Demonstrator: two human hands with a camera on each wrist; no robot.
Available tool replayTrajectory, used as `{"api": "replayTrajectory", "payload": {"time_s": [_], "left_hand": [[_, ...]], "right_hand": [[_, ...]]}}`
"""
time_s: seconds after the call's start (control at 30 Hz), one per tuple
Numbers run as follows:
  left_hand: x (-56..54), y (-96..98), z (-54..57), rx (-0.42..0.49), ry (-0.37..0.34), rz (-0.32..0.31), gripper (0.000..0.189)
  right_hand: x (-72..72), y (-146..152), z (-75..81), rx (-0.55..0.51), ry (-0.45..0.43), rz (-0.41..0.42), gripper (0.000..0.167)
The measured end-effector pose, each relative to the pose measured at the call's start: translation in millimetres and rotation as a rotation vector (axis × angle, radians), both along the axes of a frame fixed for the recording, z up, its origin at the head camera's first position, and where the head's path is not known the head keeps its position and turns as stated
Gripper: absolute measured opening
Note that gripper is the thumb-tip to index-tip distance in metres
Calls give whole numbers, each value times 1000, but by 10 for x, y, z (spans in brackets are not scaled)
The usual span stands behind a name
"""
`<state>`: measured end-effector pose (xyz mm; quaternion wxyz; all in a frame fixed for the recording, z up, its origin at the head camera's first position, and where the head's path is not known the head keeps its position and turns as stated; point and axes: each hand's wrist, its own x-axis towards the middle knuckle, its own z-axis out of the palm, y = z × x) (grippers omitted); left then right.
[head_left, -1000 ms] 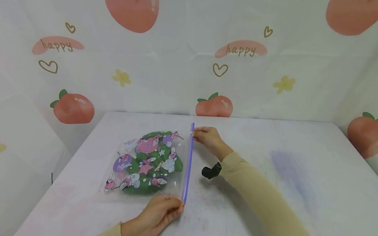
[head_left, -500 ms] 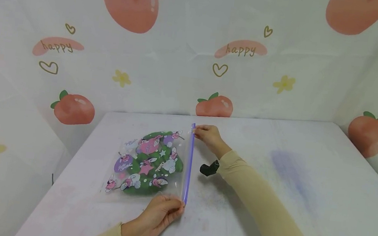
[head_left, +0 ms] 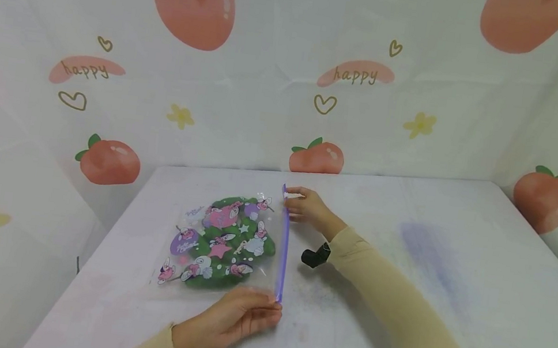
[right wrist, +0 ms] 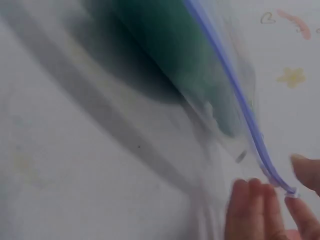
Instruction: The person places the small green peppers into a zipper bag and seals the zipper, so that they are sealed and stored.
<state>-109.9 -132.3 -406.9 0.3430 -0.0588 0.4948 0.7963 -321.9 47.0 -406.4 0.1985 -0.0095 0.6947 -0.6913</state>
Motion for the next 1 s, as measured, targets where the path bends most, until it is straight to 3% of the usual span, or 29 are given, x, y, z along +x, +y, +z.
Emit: {"api": "replayTrajectory", "payload": {"time_s": [0.1, 0.23, 0.33, 0.4, 0.57, 0.73, 0.87, 1.0], "left_hand": [[-6, -30, 86, 46, -47, -109, 35], [-3, -52, 234, 89, -74, -273, 55], [-14, -76, 372, 100, 0, -363, 59], [-36, -108, 485, 78, 98, -374, 61], [-147, -298, 832, -50, 384, -290, 59], [-276, -594, 1145, -101, 628, -151, 51], [-343, -795, 1266, -134, 740, -21, 47], [-412, -903, 1250, -184, 776, 78, 48]], "right_hand": [[58, 33, -12, 17, -26, 88, 67], [144, 75, -5, 15, -26, 124, 79], [194, 119, 15, 18, 6, 105, 79], [214, 166, 22, 16, 29, 87, 79], [266, 342, 62, 18, 85, 55, 77], [300, 566, 117, 41, 143, 47, 74], [317, 745, 146, 40, 169, 29, 72], [313, 939, 151, 47, 180, 0, 68]]}}
